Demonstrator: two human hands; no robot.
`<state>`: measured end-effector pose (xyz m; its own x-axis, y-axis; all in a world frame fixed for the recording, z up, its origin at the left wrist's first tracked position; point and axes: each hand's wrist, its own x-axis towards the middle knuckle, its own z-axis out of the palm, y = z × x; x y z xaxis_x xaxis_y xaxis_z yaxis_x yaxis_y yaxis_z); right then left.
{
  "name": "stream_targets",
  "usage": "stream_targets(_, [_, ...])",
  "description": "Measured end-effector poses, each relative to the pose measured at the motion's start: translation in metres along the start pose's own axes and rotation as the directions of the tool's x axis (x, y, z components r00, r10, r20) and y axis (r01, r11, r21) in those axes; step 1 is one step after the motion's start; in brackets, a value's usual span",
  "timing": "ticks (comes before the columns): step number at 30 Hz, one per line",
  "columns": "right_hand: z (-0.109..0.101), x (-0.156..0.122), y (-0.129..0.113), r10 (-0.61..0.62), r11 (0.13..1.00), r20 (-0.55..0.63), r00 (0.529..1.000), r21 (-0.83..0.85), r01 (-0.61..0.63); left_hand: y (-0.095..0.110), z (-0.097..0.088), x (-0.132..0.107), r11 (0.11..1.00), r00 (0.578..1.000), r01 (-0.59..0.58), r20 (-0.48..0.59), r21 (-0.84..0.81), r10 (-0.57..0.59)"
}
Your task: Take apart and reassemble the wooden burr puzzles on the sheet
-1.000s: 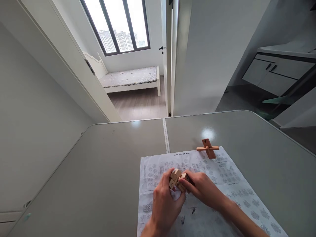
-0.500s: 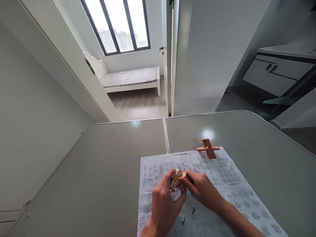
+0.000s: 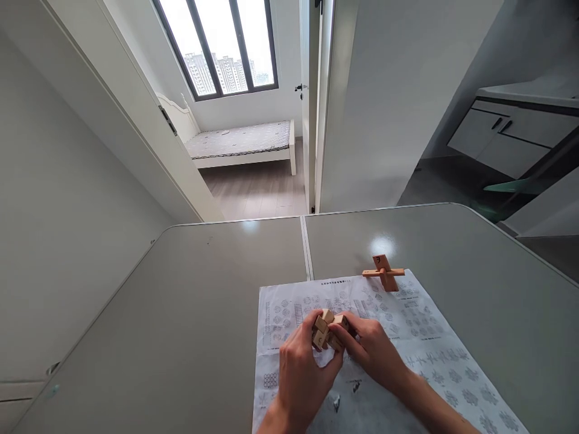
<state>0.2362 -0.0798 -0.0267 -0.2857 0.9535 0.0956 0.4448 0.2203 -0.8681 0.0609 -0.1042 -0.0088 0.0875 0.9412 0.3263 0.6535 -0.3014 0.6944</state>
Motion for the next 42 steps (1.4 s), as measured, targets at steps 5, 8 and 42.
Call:
stream_targets(5, [-0.0012, 0.0000, 0.0018, -0.003, 1.000, 0.001, 1.000, 0.004, 0.003, 0.0016, -0.0021, 0.0013, 0.999, 1.000, -0.023, 0.003, 0.025, 0.023])
stream_targets(8, [-0.0012, -0.0003, 0.0009, -0.005, 1.000, 0.011, 1.000, 0.020, 0.005, 0.0013, -0.0022, 0.0019, 0.999, 0.999, -0.040, -0.002, 0.027, 0.040])
stream_targets(42, [0.0007, -0.0015, -0.0017, 0.022, 0.999, -0.014, 1.000, 0.030, -0.022, 0.0018, -0.0021, 0.0013, 0.999, 1.000, -0.030, -0.005, 0.035, 0.030])
